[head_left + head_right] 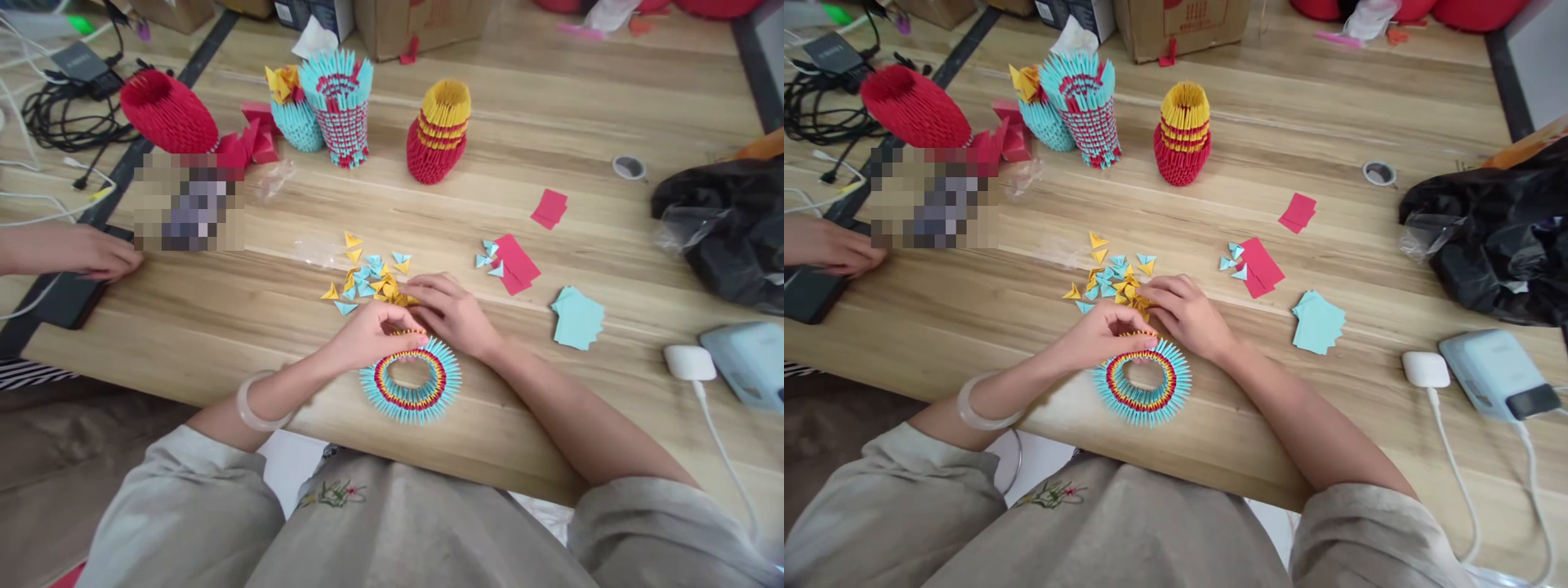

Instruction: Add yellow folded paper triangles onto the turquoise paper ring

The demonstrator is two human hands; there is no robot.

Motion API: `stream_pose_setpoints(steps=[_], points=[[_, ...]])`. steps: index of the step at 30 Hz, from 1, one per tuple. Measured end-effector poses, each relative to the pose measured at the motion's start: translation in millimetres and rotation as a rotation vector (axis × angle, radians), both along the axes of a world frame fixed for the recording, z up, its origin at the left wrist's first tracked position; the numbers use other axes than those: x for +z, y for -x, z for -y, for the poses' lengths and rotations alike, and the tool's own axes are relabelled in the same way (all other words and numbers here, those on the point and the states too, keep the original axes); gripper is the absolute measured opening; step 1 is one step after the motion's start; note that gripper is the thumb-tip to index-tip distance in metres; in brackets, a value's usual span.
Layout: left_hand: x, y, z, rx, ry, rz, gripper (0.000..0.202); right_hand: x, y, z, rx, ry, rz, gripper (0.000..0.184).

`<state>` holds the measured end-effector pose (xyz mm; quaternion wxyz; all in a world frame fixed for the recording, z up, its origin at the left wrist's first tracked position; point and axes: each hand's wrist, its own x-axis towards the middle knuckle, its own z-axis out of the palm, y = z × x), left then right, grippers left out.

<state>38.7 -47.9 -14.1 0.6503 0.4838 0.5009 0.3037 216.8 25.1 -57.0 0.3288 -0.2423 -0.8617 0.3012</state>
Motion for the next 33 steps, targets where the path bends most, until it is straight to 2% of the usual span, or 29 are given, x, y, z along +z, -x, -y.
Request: stream_pose_setpoints(steps=[4, 9, 15, 20, 23, 29, 33], points=[[1.3, -1, 0, -0.030, 0.011, 0.034, 0.013, -3.7, 0, 0, -0.018, -0.037, 0.010, 0.021], [5.2, 0, 0, -0.024, 0.044, 0.031, 0.010, 1.9, -3, 4, -0.103, -0.041, -0.071, 0.017], [-1.1, 1, 0, -0.005, 0.022, 0.081, 0.010, 7.3, -4, 8, -0.178, -0.052, -0.149, 0.012], [-2.8, 3, -1, -0.002, -0.063, 0.043, 0.016, 5.3, -5, 7, -0.189, 0.035, -0.209, 0.010], [-2.1, 4, -2, 0.009, -0.059, 0.044, 0.019, 5.2, -6, 8, -0.172, 0.089, -0.231, 0.011], [-2.5, 5, -2, -0.001, -0.051, 0.040, 0.019, 9.3, -6, 7, -0.227, 0.079, -0.238, 0.019], [-0.1, 4, -2, 0.000, -0.044, 0.039, 0.019, 8.9, -7, 6, -0.191, 0.128, -0.281, 0.013]])
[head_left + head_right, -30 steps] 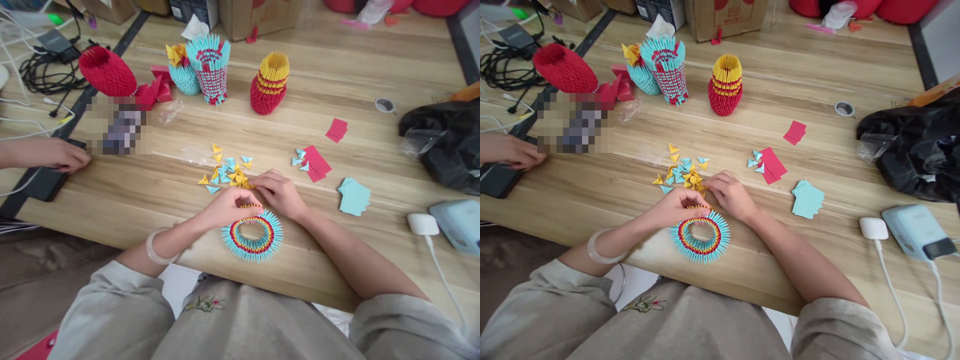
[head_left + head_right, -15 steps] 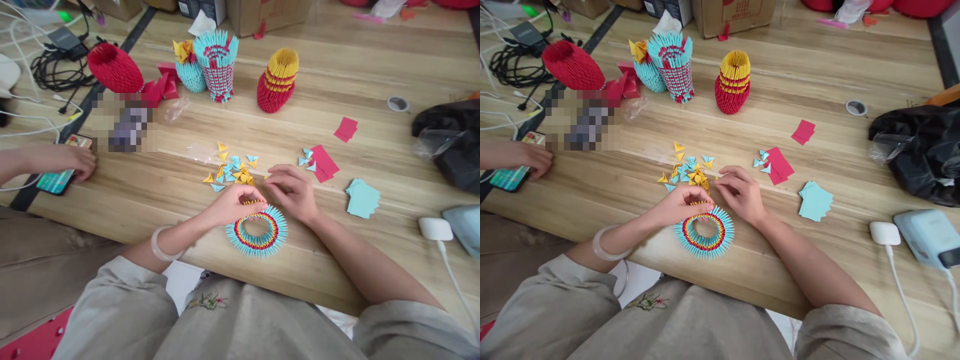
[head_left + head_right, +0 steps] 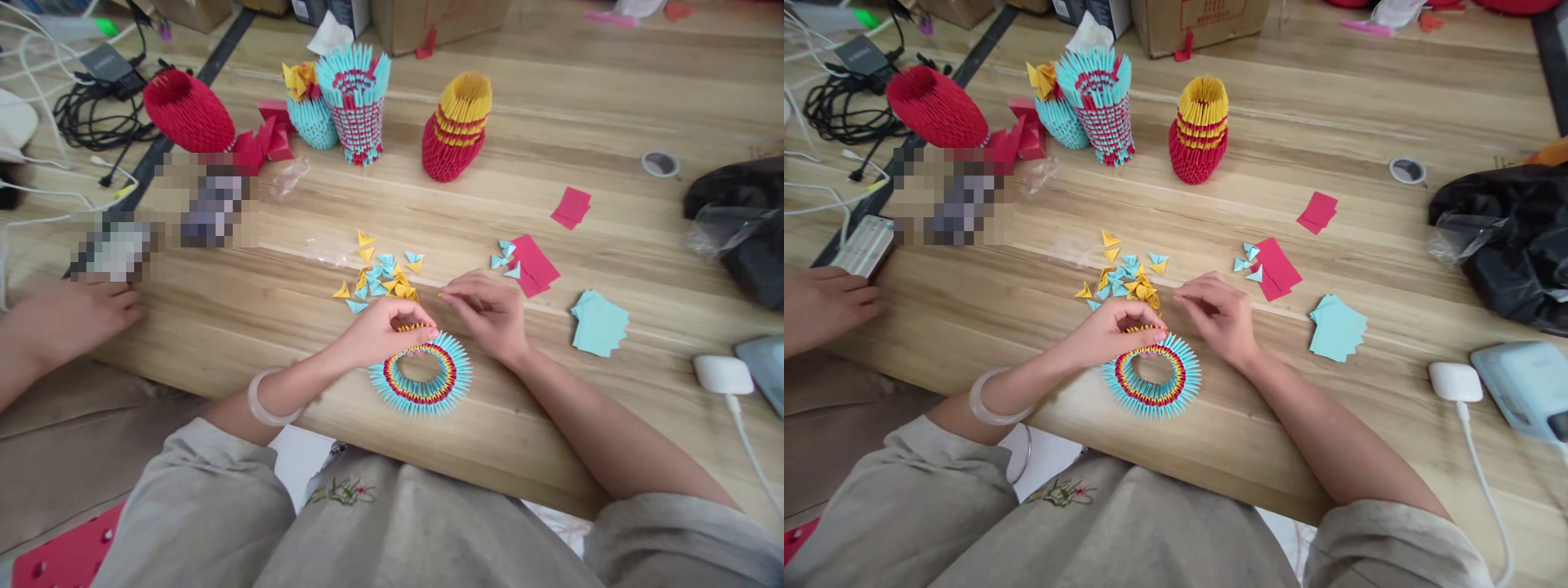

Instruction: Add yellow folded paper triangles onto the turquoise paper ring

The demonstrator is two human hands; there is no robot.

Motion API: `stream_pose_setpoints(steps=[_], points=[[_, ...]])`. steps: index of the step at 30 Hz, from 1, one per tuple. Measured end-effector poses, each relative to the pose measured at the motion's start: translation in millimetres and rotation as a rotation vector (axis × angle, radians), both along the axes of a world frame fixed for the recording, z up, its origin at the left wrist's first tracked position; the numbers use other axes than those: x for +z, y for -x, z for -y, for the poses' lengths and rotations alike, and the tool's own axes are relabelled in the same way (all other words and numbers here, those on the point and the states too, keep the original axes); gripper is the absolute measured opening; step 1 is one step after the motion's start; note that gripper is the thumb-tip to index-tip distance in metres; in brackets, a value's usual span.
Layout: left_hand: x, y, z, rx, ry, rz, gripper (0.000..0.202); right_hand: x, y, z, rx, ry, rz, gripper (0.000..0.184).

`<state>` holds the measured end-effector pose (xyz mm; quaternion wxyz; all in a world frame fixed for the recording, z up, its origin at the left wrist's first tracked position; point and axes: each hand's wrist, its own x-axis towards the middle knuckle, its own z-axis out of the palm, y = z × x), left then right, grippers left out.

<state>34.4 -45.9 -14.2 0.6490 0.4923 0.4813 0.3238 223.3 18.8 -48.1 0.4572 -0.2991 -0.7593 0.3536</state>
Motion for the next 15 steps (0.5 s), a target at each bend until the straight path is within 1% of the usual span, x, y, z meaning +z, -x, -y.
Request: stream_pose_setpoints(steps=[2, 5, 7, 11, 15], points=[[2.1, -0.1, 0.0, 0.004, 0.007, -0.008, 0.017, -1.1, -0.3, 0.9, 0.006, 0.086, -0.049, 0.013], [4.2, 0.6, -0.4, 0.011, 0.013, -0.016, 0.017, -1.3, 0.6, 3.3, 0.018, 0.260, -0.170, 0.014], [4.0, 2.0, -1.2, 0.020, -0.030, -0.049, 0.021, 0.0, 1.8, 4.6, 0.043, 0.346, -0.245, 0.012], [1.9, 4.7, -2.8, 0.018, -0.174, -0.144, 0.029, 3.4, 3.2, 4.2, 0.093, 0.454, -0.325, 0.011], [1.5, 4.4, -2.6, 0.014, -0.161, -0.150, 0.030, 3.1, 2.0, 2.2, 0.113, 0.519, -0.351, 0.011]])
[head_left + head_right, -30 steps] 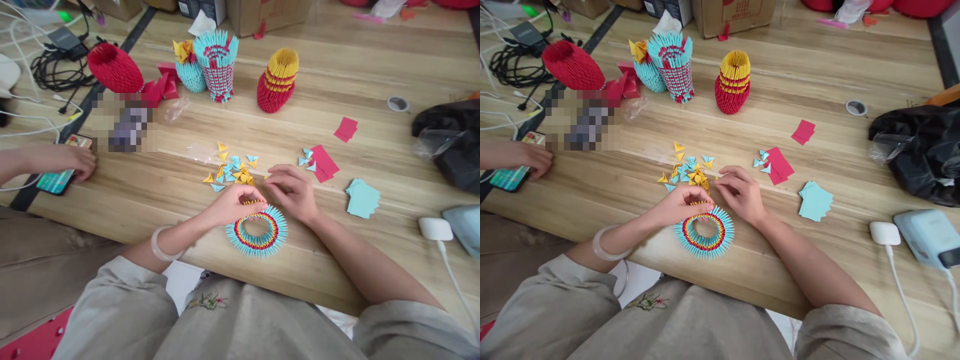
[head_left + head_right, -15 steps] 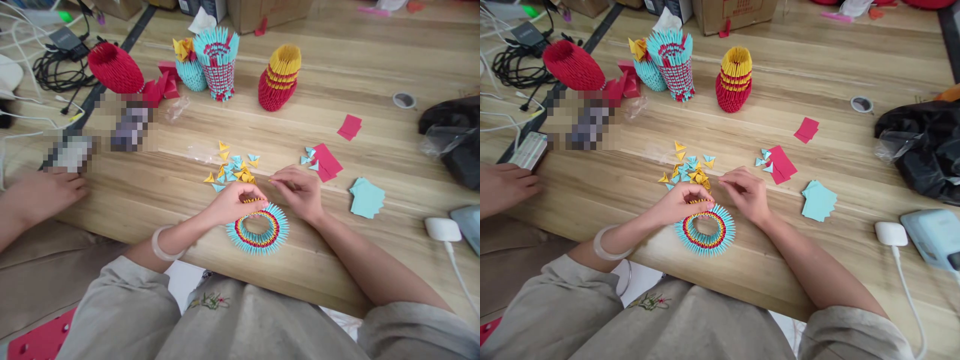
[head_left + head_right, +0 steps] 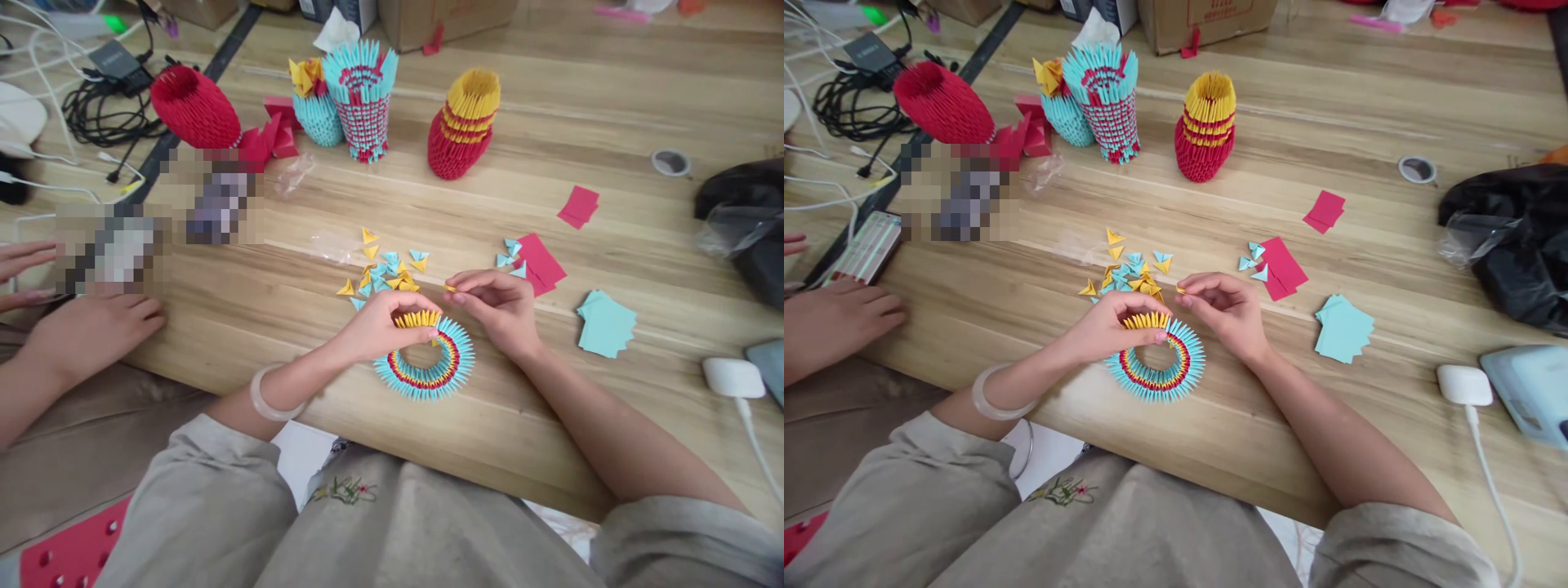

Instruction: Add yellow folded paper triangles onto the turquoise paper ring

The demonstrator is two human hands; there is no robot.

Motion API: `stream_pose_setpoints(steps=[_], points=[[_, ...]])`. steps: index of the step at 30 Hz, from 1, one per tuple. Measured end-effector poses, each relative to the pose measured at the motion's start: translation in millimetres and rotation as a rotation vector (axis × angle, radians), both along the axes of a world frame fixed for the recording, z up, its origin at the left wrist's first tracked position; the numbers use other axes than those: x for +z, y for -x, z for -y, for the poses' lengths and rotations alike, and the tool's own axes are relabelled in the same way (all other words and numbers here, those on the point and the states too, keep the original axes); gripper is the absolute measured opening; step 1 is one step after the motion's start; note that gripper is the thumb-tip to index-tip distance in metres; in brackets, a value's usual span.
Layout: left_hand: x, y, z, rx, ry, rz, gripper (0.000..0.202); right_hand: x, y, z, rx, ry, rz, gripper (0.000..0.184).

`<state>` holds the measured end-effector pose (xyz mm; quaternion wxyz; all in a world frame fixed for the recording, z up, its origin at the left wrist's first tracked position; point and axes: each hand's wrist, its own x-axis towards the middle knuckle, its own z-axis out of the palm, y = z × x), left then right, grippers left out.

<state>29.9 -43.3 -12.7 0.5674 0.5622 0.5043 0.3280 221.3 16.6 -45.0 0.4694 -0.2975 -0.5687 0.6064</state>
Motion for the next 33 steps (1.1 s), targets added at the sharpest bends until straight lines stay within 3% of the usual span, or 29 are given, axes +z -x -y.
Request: stream_pose_setpoints(steps=[9, 33], points=[[1.4, 3.4, -3.6, 0.154, 0.027, 0.025, 0.026, 1.6, 0.7, -0.8, 0.054, 0.127, 0.052, 0.016], [2.6, 2.8, -8.3, 0.192, 0.095, 0.082, 0.027, -2.1, 0.0, -4.4, 0.164, 0.221, 0.007, 0.015]])
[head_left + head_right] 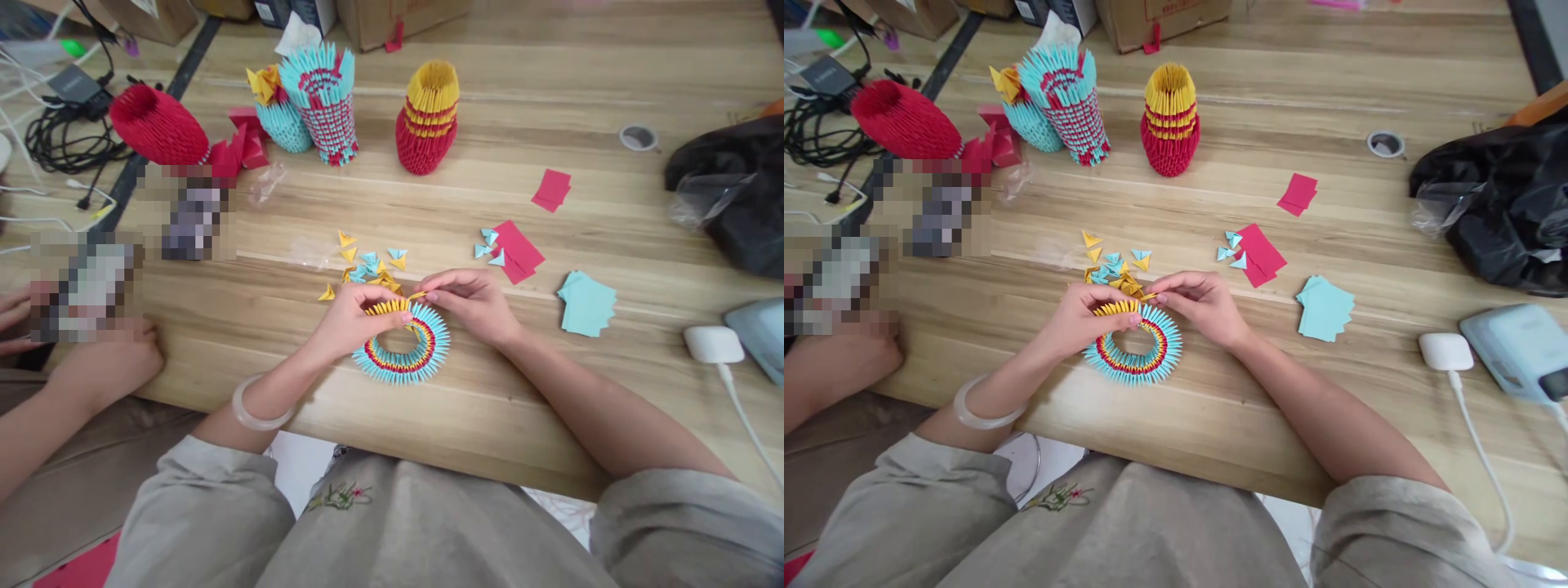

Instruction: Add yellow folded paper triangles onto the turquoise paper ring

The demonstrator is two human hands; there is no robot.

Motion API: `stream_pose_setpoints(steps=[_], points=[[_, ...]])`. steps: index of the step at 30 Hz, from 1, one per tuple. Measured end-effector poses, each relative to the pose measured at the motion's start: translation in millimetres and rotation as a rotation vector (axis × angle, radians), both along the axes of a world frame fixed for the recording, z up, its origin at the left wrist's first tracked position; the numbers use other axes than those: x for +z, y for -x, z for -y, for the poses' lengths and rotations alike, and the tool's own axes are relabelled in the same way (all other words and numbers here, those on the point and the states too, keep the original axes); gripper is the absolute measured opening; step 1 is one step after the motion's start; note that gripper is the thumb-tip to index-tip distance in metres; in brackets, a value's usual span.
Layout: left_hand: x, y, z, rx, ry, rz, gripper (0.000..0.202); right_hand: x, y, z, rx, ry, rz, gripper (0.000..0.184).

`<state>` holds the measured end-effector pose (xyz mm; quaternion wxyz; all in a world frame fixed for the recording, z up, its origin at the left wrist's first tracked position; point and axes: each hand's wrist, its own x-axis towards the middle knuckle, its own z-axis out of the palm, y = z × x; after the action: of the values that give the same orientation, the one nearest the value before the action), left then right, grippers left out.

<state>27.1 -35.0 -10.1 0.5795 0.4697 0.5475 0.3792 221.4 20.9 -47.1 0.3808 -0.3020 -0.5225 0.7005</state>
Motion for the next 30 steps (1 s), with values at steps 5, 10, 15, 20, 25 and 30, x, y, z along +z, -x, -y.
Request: stream_pose_setpoints(steps=[5, 10, 15, 20, 25, 30], points=[[-1.6, -1.0, 0.6, -0.057, 0.026, -0.004, 0.030, -2.7, -0.5, -1.4, -0.001, 0.039, 0.078, 0.020], [0.0, -3.1, 1.4, -0.065, 0.022, -0.005, 0.030, -2.3, 0.0, -1.8, 0.006, 0.070, 0.062, 0.017], [-0.3, -3.6, 0.2, -0.043, -0.050, -0.045, 0.026, -1.0, 0.5, -1.5, -0.009, 0.043, 0.071, 0.017], [-2.0, -3.2, 0.5, -0.040, -0.060, -0.054, 0.026, -2.7, 0.5, -2.5, 0.005, 0.040, 0.023, 0.015], [-0.6, -4.1, 2.4, -0.016, -0.001, -0.024, 0.027, -4.3, -0.3, -2.8, 0.002, 0.069, 0.007, 0.017], [1.0, -4.2, 2.0, -0.016, -0.005, -0.031, 0.023, -3.2, -1.6, -2.2, 0.036, 0.076, 0.034, 0.022]])
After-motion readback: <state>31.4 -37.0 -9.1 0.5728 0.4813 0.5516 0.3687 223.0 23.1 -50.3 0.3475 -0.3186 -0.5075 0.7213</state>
